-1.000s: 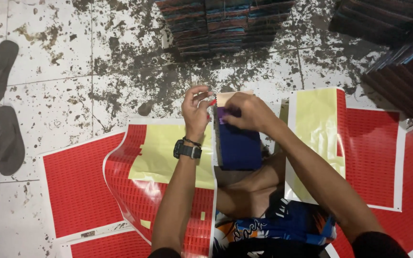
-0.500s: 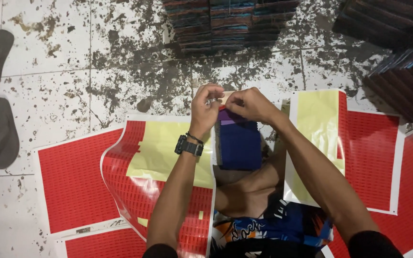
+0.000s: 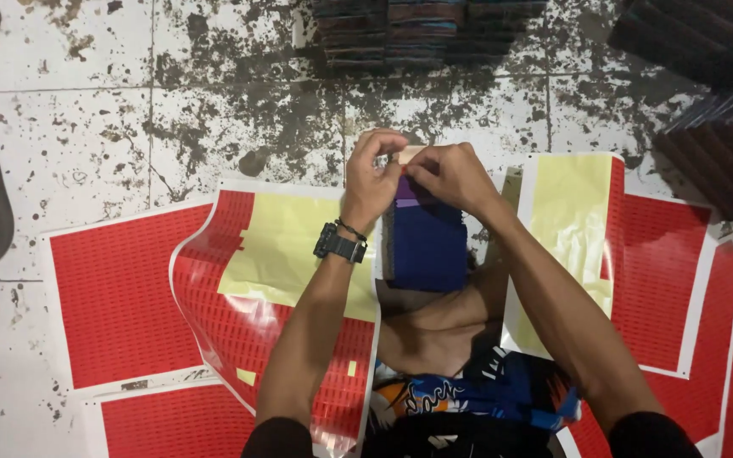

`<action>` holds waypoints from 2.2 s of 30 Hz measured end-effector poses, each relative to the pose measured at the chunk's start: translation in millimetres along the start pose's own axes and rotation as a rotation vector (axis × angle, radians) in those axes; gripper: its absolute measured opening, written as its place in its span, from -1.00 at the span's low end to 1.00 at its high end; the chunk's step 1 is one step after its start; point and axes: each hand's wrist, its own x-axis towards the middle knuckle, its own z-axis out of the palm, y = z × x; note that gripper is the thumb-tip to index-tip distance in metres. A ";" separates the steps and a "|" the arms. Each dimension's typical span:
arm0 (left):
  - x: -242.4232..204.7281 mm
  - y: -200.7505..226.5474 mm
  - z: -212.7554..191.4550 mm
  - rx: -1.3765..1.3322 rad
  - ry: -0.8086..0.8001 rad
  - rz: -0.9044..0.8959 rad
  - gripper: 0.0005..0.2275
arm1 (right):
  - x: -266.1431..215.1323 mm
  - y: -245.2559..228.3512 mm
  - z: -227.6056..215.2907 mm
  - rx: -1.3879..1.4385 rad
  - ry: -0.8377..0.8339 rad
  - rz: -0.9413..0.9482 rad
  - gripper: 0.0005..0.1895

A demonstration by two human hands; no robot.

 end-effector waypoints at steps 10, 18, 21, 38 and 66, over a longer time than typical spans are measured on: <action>-5.6 -5.3 -4.8 0.276 0.051 -0.052 -0.73 | 5.9 2.7 5.0 0.131 0.043 0.078 -0.87; -27.9 -18.9 -4.1 0.697 -0.028 -0.066 -0.88 | 11.8 12.1 19.8 0.099 0.089 0.132 -0.86; -31.6 -30.5 2.1 0.804 0.029 0.053 -0.86 | 17.0 24.7 29.2 0.057 0.122 0.150 -0.87; -34.7 -30.3 19.3 1.258 -0.021 0.153 -0.70 | 21.4 40.0 34.1 -0.491 0.236 -0.006 -0.78; -1.7 -37.6 26.9 -0.156 0.001 -0.395 -0.62 | -7.1 0.3 1.9 0.476 -0.110 0.013 -0.90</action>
